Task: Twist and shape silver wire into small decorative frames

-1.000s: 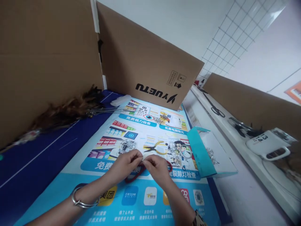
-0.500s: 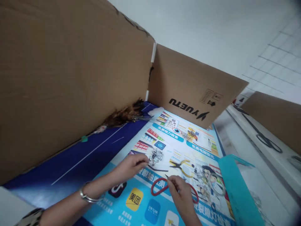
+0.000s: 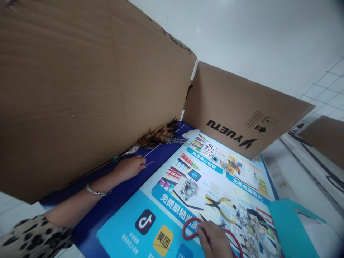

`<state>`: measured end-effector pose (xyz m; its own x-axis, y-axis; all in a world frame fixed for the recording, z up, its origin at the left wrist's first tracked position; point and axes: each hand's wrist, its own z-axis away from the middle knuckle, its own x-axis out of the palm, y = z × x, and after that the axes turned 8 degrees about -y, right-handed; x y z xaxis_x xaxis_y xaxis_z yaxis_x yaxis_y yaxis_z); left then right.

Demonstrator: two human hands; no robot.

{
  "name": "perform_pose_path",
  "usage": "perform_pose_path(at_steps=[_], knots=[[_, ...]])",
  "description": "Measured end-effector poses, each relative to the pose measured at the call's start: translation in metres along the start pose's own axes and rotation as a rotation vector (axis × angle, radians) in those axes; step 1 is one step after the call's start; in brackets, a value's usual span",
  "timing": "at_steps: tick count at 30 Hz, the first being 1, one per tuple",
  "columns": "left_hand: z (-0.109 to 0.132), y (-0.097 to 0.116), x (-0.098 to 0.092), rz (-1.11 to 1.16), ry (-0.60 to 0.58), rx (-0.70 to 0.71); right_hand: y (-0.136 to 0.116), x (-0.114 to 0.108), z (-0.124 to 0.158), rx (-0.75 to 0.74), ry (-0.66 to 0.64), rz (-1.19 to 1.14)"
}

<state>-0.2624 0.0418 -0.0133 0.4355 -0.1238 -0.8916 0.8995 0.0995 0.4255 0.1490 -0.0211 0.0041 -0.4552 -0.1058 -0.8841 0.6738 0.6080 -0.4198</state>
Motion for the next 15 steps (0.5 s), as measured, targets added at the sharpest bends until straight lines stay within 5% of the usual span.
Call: perform_pose_path(at_steps=[5,15], knots=[[-0.0090,0.0011,0.0117,-0.047,0.013,0.041,0.0030,0.0031,0.0023,-0.044,-0.006,0.042],[-0.0078,-0.0004,0.0024,0.158,-0.037,0.115,0.0047,0.0030,0.0043,-0.098,-0.031,0.101]])
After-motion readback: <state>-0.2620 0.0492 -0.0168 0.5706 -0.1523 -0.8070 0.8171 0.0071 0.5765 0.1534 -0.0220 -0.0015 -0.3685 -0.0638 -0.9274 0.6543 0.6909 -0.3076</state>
